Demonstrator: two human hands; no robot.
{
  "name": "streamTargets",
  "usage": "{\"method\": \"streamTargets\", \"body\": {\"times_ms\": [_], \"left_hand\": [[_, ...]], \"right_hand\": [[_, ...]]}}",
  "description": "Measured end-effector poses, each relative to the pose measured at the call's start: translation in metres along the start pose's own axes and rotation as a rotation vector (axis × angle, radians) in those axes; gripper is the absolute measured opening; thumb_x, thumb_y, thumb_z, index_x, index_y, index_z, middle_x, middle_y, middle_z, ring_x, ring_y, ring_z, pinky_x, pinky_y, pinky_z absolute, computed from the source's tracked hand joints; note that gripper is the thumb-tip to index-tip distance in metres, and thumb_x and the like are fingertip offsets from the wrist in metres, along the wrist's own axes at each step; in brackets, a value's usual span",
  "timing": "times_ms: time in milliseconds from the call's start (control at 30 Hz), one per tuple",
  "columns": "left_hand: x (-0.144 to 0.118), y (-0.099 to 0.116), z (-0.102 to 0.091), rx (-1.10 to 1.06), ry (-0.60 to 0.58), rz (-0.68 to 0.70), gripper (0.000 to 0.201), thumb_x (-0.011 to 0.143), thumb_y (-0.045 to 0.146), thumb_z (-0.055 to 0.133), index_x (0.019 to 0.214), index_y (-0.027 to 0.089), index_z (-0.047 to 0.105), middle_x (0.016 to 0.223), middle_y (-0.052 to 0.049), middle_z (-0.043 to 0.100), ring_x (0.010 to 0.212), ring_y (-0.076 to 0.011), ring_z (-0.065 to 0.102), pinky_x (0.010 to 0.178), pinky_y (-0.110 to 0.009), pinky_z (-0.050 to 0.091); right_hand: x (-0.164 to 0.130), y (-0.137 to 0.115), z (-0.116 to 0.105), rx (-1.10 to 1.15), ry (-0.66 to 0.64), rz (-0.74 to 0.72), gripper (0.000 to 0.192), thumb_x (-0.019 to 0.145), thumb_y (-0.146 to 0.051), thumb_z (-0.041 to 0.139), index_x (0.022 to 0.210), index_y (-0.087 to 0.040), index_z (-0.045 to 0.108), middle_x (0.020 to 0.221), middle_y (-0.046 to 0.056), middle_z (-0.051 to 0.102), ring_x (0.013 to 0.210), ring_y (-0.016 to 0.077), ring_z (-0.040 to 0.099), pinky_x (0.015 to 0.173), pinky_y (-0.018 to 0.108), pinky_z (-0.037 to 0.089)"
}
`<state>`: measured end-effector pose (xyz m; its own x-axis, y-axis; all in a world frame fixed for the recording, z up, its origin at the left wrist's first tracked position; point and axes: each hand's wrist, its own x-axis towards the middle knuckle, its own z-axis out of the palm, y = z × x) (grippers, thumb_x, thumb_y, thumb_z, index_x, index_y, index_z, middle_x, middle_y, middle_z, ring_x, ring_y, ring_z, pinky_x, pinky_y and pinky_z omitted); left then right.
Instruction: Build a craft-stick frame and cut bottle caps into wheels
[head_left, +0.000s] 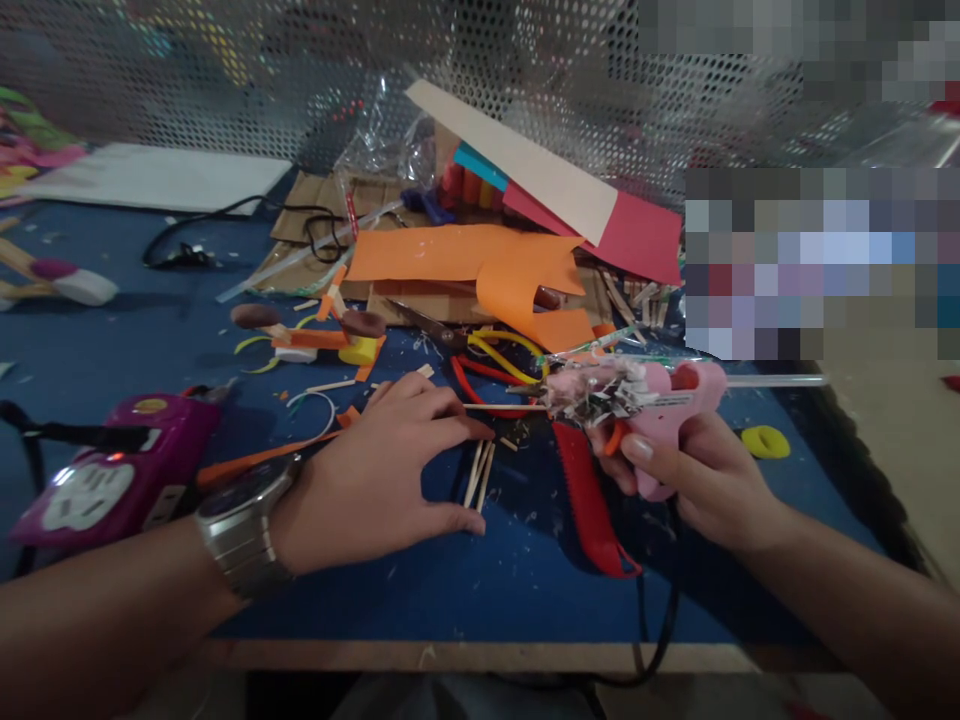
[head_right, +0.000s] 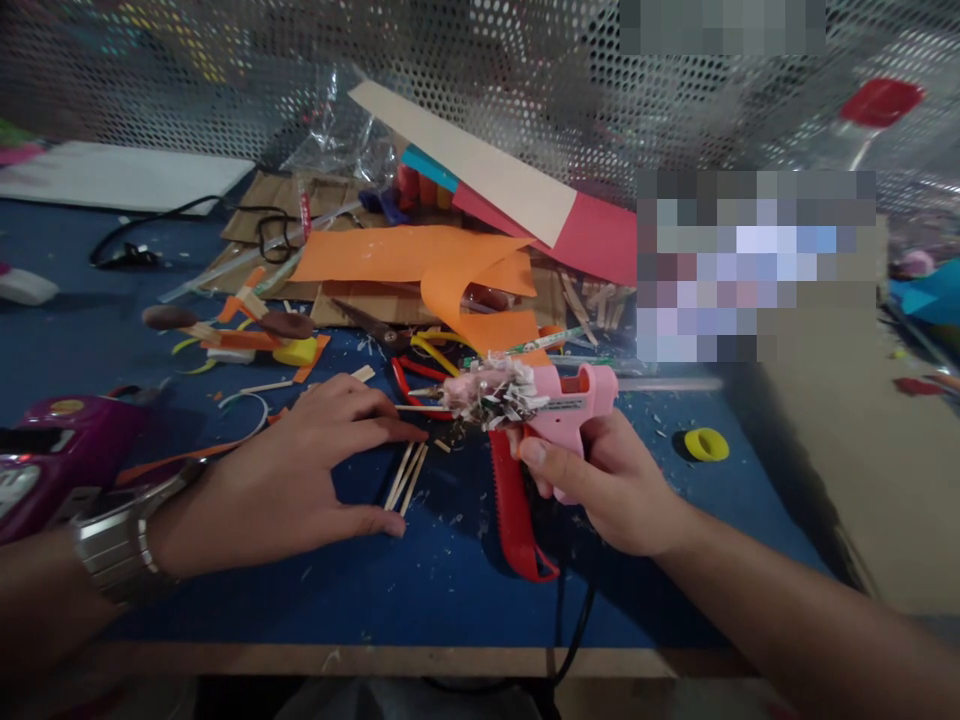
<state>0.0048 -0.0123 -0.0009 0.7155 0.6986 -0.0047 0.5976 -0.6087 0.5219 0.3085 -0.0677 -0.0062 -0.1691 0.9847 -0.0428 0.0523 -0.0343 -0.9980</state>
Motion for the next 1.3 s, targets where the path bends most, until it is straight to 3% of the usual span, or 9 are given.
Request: {"method": "streamTargets", "body": {"times_ms": [367,533,700,800,1200,1300], "left_hand": [[-0.006,0.009,0.003,-0.058,0.048,0.121,0.077,0.068,0.07,0.099,0.124,0.021,0.079,0.117,-0.011,0.075,0.117,-0.0382,0.062,0.104,-0.055,0.048],[-0.006,0.011,0.002,-0.086,0.055,0.192,0.073,0.073,0.07,0.097,0.124,0.021,0.079,0.11,-0.008,0.074,0.11,-0.0336,0.063,0.1,-0.049,0.049],[-0.005,0.008,-0.001,-0.006,0.051,0.096,0.064,0.08,0.058,0.096,0.127,0.019,0.077,0.116,-0.011,0.076,0.117,-0.037,0.064,0.106,-0.054,0.048],[-0.003,0.007,-0.003,0.005,0.054,0.041,0.066,0.08,0.061,0.095,0.126,0.018,0.077,0.113,-0.011,0.076,0.115,-0.0373,0.063,0.102,-0.053,0.051],[-0.003,0.004,0.0,0.013,-0.048,-0.01,0.074,0.074,0.063,0.099,0.134,0.025,0.078,0.128,-0.01,0.077,0.125,-0.0403,0.063,0.111,-0.06,0.049],[-0.003,0.005,-0.001,0.003,-0.053,0.007,0.074,0.073,0.064,0.099,0.134,0.027,0.078,0.132,-0.009,0.077,0.128,-0.04,0.063,0.114,-0.06,0.048]], "right_hand": [[-0.002,0.004,-0.002,-0.007,-0.004,0.018,0.049,0.092,-0.063,0.085,0.072,-0.021,0.067,0.058,0.002,0.06,0.053,0.0154,0.056,0.045,0.027,0.042],[-0.002,0.003,-0.002,0.009,-0.005,0.002,0.052,0.093,-0.061,0.085,0.068,-0.02,0.066,0.058,0.002,0.06,0.055,0.015,0.057,0.051,0.027,0.045],[-0.004,0.004,-0.004,0.002,0.026,0.008,0.044,0.096,-0.058,0.083,0.078,-0.019,0.073,0.062,0.003,0.064,0.056,0.0144,0.056,0.05,0.026,0.042],[-0.005,0.005,-0.004,-0.003,0.035,0.005,0.04,0.094,-0.057,0.085,0.083,-0.019,0.078,0.064,0.004,0.067,0.056,0.0144,0.058,0.049,0.024,0.044],[-0.003,0.0,-0.002,-0.019,0.021,0.006,0.054,0.09,-0.061,0.088,0.063,-0.018,0.067,0.056,0.002,0.061,0.051,0.0129,0.057,0.046,0.021,0.045],[-0.002,-0.001,-0.001,-0.031,0.021,0.008,0.051,0.089,-0.061,0.089,0.066,-0.019,0.071,0.058,0.003,0.063,0.05,0.0133,0.058,0.045,0.021,0.045]]}}
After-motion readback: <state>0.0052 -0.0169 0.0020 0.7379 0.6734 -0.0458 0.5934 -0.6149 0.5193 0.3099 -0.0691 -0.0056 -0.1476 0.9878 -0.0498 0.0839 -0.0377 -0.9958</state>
